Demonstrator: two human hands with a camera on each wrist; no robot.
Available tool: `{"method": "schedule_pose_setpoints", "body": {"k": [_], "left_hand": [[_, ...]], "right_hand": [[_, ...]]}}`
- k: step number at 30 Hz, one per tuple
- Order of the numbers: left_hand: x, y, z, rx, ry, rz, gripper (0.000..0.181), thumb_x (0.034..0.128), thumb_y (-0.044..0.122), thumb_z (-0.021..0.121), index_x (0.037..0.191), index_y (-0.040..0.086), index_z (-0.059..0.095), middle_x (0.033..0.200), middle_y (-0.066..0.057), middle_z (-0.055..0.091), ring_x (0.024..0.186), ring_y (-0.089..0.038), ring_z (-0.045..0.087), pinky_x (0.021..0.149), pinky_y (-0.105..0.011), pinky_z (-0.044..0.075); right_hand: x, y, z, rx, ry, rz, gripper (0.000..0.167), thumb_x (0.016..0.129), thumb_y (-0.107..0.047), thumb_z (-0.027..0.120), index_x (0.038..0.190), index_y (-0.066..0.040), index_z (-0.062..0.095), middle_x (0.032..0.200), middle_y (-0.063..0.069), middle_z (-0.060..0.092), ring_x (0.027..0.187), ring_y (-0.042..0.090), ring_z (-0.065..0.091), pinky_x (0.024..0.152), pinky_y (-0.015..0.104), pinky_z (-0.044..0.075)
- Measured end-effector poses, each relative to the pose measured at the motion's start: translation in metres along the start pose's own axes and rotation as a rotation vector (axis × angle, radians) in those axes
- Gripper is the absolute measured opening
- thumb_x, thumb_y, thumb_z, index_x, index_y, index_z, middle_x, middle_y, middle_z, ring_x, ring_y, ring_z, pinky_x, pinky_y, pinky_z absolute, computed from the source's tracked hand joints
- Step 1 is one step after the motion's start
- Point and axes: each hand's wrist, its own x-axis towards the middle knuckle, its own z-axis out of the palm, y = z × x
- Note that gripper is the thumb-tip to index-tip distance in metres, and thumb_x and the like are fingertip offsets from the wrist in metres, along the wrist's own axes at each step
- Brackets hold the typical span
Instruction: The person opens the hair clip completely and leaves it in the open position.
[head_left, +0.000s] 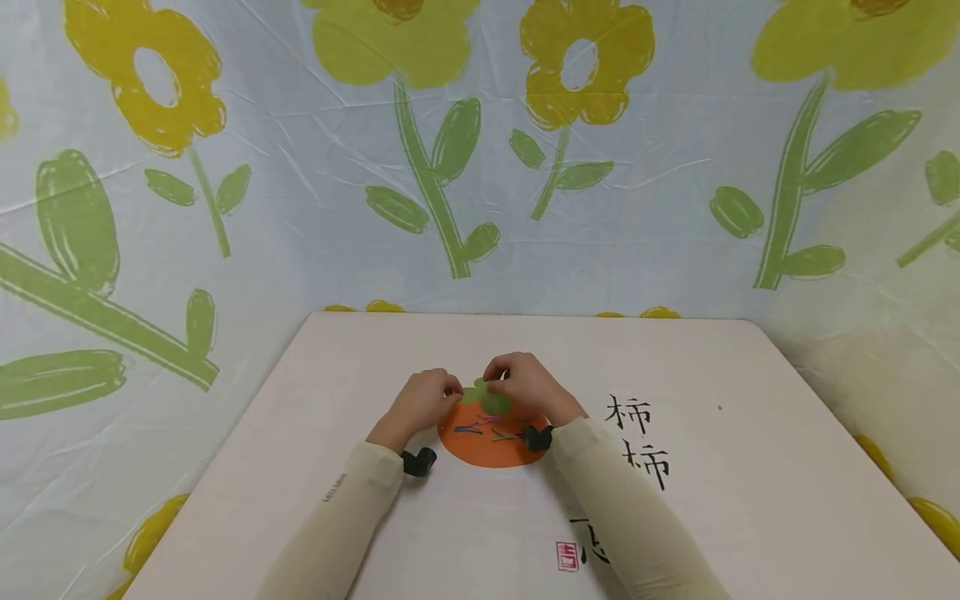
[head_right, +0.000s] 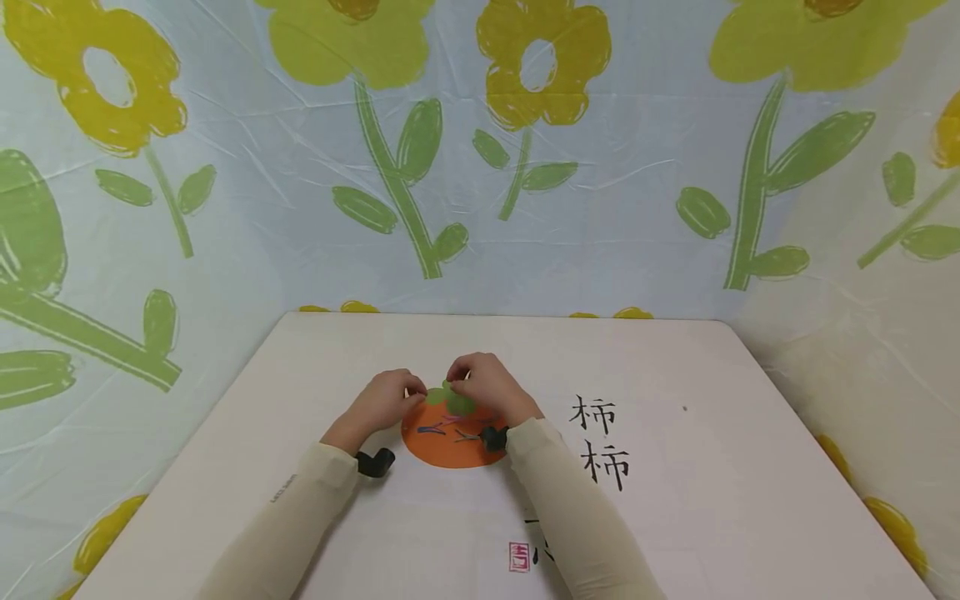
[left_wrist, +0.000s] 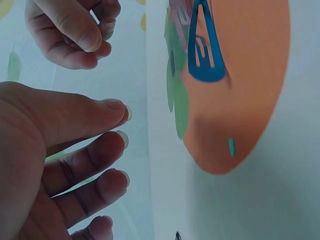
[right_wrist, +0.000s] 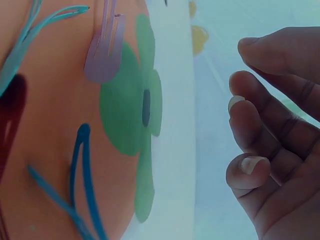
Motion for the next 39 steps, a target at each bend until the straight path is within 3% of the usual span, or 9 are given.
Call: {"method": "schedule_pose_setpoints", "body": {"k": [10,23,32,36,39], "left_hand": [[-0.004,-0.011,-0.005,-0.001,0.015,-0.055,0.011,0.0898,0.018,0.064,0.094,0.016,0.075,0.09,0.001,0.066,0.083,-0.018,0.06,0.08,-0.037,0.051],[-0.009,-0.032,-0.006,0.03,0.068,-0.096,0.012,0.0905,0.017,0.064,0.094,0.015,0.075,0.088,0.0,0.065,0.08,-0.018,0.059,0.08,-0.037,0.051],[-0.013,-0.043,-0.008,-0.017,0.114,-0.161,0.013,0.0903,0.016,0.062,0.095,0.012,0.074,0.093,-0.003,0.069,0.08,-0.019,0.06,0.079,-0.037,0.052],[-0.014,-0.048,-0.008,-0.022,0.132,-0.186,0.013,0.0888,0.014,0.061,0.094,0.01,0.073,0.105,-0.004,0.072,0.088,-0.022,0.064,0.082,-0.039,0.053],[-0.015,-0.052,-0.007,-0.03,0.135,-0.208,0.013,0.0879,0.014,0.061,0.093,0.01,0.073,0.103,-0.004,0.072,0.089,-0.023,0.065,0.082,-0.04,0.053]], "right_hand": [[0.015,-0.012,0.004,-0.072,-0.035,-0.015,0.014,0.09,-0.013,0.064,0.1,-0.009,0.072,0.086,-0.001,0.066,0.072,0.014,0.055,0.064,0.026,0.047],[0.037,-0.011,0.021,-0.143,-0.042,-0.069,0.016,0.091,-0.014,0.062,0.103,-0.008,0.072,0.091,-0.001,0.067,0.079,0.013,0.056,0.073,0.028,0.049],[0.046,-0.021,0.031,-0.148,-0.057,-0.086,0.017,0.091,-0.013,0.062,0.104,-0.008,0.072,0.093,0.001,0.067,0.081,0.015,0.057,0.076,0.029,0.049],[0.051,-0.024,0.037,-0.144,-0.06,-0.086,0.017,0.091,-0.013,0.062,0.105,-0.008,0.072,0.095,0.002,0.067,0.083,0.016,0.057,0.077,0.03,0.049],[0.053,-0.025,0.042,-0.136,-0.063,-0.076,0.018,0.091,-0.012,0.062,0.106,-0.009,0.072,0.097,0.002,0.066,0.083,0.016,0.057,0.076,0.029,0.05]]}}
